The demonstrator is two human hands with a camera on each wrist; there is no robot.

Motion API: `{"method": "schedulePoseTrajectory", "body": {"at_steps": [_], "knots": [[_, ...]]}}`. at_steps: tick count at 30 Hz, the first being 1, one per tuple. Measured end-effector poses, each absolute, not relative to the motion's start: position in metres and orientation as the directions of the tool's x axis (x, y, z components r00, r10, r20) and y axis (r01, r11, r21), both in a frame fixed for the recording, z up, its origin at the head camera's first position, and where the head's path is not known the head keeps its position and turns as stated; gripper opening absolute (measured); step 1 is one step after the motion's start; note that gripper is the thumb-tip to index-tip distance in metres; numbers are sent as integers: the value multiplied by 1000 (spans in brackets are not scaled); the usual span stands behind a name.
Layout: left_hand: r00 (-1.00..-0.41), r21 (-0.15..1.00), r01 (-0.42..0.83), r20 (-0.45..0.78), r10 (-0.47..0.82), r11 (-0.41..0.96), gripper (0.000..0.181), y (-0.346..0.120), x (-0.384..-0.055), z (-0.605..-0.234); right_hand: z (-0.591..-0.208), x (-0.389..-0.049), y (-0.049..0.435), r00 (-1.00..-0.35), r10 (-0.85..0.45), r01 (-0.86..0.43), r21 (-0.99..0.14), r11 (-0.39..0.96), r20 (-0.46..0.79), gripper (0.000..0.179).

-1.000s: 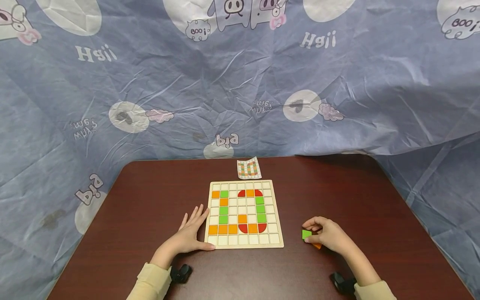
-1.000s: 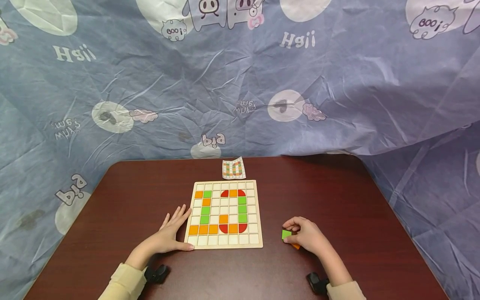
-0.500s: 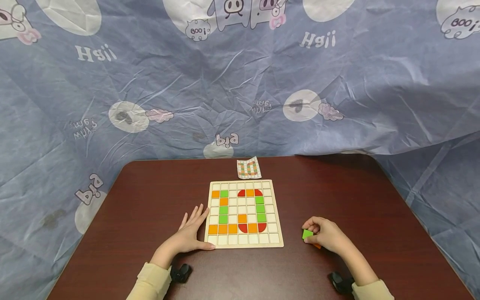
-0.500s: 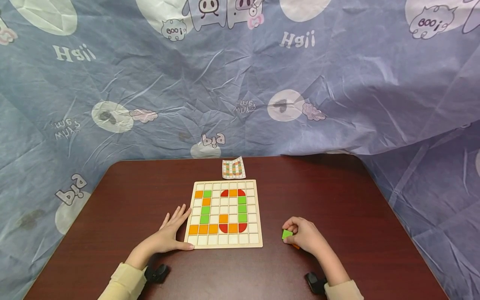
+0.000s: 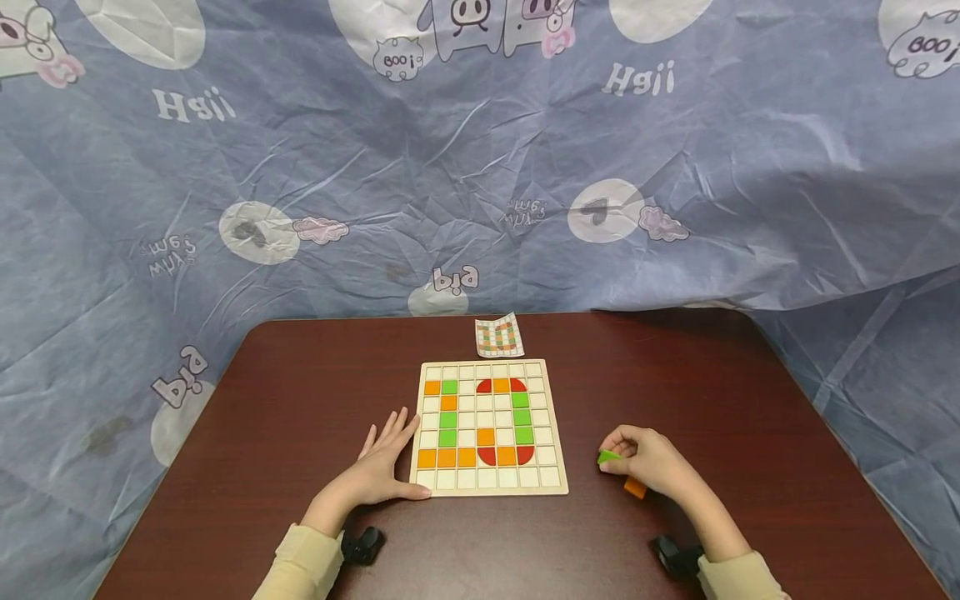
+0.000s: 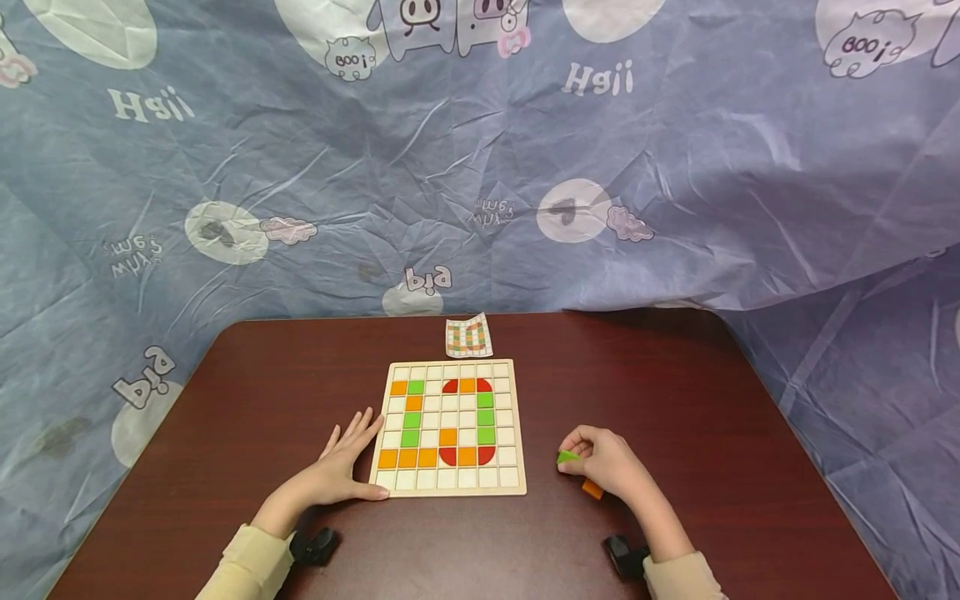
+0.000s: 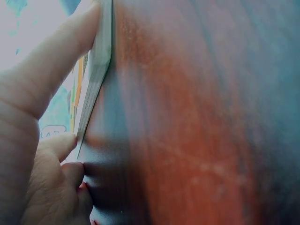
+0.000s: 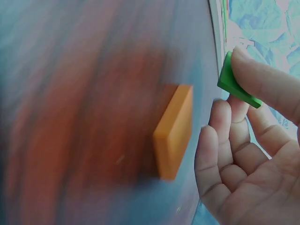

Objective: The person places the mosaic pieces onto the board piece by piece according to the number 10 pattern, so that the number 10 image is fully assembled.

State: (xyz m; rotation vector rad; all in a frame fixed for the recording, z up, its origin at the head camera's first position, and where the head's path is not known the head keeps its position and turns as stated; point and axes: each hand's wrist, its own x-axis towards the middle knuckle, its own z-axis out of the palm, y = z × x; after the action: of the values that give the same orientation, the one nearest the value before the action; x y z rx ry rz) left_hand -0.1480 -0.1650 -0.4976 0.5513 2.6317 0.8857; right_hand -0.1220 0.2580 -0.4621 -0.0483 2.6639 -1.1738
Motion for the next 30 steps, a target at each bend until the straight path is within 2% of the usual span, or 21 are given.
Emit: {"method": "schedulePoseTrajectory", "body": {"at_steps": [10,22,30], "knots": [[-877,630,258,-166,452,733,118,-165,-148,-496,-459,-140,234,-982,-138,12,-778,628,-126,18],[-878,627,254,-169,447,736,117,-165,-148,-496,-456,-164,186,-987,-125,15,-835,549,-100,24],[-877,629,260,-164,451,733,118,-165,-148,-497,-455,-179,149,-991,-95,30,-858,513,-91,16]]}}
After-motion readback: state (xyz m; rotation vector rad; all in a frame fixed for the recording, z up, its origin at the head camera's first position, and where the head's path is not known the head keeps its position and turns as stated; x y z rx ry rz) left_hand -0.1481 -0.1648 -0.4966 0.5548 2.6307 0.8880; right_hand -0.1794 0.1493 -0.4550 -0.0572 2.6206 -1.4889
